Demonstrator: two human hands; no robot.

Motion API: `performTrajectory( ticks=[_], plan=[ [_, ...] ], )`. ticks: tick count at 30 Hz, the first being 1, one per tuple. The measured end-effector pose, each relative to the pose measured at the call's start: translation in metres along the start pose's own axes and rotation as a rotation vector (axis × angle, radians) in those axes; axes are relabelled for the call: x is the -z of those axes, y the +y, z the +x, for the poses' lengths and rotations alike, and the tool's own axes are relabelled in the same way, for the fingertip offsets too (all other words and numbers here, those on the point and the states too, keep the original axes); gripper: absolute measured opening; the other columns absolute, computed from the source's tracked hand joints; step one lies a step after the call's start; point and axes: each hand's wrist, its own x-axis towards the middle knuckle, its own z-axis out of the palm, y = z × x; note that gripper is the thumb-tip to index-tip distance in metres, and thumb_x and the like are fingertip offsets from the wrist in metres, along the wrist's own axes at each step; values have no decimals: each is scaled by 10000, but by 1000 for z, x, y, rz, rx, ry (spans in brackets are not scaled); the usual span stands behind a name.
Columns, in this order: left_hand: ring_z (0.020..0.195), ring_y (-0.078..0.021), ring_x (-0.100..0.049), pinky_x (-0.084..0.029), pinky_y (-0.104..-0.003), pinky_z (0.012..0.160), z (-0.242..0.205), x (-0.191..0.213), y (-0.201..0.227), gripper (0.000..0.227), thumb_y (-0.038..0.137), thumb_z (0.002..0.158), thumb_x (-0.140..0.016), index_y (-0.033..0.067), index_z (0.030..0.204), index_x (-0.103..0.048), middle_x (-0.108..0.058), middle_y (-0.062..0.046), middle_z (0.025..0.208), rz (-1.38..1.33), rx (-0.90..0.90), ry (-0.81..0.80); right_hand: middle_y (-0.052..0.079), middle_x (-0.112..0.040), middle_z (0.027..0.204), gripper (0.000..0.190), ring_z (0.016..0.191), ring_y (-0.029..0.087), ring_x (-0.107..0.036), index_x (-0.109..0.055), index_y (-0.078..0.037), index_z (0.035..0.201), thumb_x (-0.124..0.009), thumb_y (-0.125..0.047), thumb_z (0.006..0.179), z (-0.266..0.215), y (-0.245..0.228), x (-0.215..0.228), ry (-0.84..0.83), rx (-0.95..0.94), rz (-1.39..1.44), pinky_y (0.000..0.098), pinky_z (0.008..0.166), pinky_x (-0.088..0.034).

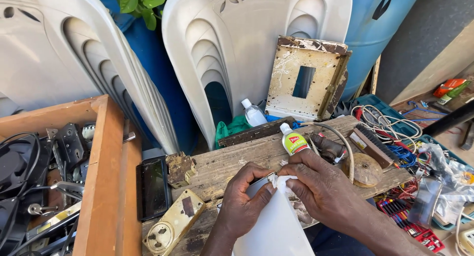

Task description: The person cleans a white plastic electrical cover and a beige electrical socket using a cloth and a liquid from a bottle. The person wipes the surfaces thoroughly and places the cleaned cover into a wooden box.

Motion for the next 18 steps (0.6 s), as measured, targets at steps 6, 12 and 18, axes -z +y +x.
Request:
performTrajectory(
  ticks=[6,12,18],
  plan=[
    [904,-166,-632,-491,-342,768,0,2,9,136,296,1011,-713,162,1025,-709,-684,-10,995,-50,22,-16,36,-641,1167,224,969,236,-718,-732,-157,1179,-567,-249,1060,20,-13,-11,12,-18,-157,426,733,-569],
    [860,-197,-557,-463,-362,784,9,-12,-6,142,246,980,-694,134,947,-613,-584,-14,938,-6,-42,-67,40,-831,1134,308,1033,326,-745,-735,-169,1174,-521,-308,1001,44,3,-16,-165,-441,-40,508,820,-533],
    [881,-175,-581,-482,-353,800,11,-8,-2,126,269,990,-696,149,987,-659,-612,7,951,-40,-5,-52,-20,-726,1007,291,856,254,-739,-760,-222,1029,-559,-431,1050,32,6,-27,-44,-329,-85,499,671,-547]
  ],
)
